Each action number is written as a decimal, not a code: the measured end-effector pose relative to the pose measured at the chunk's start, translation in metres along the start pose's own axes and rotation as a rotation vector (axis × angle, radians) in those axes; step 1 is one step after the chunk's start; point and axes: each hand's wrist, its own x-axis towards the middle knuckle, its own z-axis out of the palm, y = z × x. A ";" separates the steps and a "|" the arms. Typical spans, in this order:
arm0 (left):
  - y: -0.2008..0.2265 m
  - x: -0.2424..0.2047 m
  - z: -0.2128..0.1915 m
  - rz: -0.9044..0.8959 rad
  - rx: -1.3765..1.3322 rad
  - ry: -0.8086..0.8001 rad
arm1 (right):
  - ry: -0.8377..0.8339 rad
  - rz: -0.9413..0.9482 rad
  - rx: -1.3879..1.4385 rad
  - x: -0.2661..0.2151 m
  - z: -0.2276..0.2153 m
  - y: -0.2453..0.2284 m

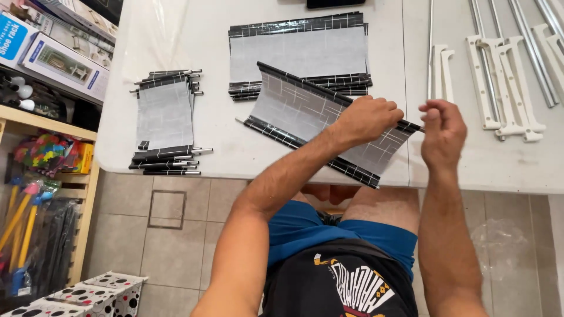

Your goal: Assembling modular display rack shelves by inserting metal support rods into fabric sleeves.

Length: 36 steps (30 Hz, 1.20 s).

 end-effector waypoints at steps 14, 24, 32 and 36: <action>-0.038 0.005 -0.018 0.107 0.186 0.300 | -0.003 -0.231 0.182 0.001 0.041 -0.022; -0.021 0.021 -0.058 0.046 0.152 0.020 | -0.002 -0.338 0.173 0.007 0.024 -0.051; -0.062 0.002 -0.146 0.147 0.426 0.548 | 0.143 -0.208 0.306 -0.024 0.002 -0.012; -0.009 -0.033 -0.184 0.242 0.532 0.542 | 0.042 0.129 0.491 -0.030 0.008 0.022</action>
